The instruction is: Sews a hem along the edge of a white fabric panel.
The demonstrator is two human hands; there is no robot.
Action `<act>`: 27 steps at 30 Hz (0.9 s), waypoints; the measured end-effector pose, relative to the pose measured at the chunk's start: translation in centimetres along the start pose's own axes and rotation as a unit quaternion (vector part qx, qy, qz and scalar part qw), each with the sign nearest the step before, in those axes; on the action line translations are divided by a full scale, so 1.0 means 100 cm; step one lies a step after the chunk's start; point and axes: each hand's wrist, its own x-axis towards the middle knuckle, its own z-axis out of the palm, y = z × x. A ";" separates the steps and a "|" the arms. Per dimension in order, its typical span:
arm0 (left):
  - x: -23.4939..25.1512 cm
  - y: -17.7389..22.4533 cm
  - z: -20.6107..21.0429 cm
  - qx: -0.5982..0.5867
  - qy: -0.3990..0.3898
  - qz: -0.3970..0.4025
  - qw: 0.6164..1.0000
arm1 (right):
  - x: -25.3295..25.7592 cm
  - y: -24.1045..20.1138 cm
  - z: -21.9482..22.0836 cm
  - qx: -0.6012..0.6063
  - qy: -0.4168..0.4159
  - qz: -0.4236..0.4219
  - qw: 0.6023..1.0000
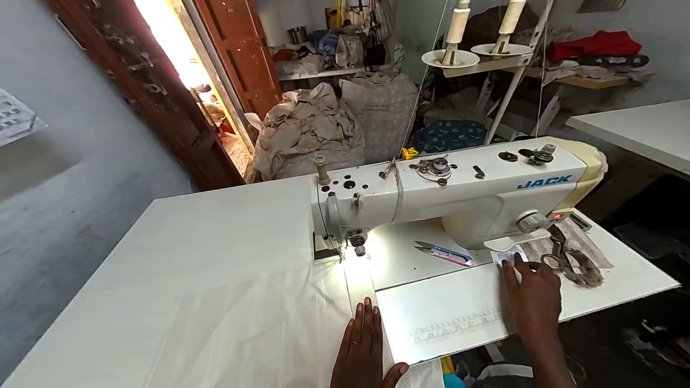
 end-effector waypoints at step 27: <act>-0.010 -0.028 -0.093 -0.700 0.132 -0.226 0.664 | -0.141 -0.183 -0.013 0.503 -0.380 -0.018 0.776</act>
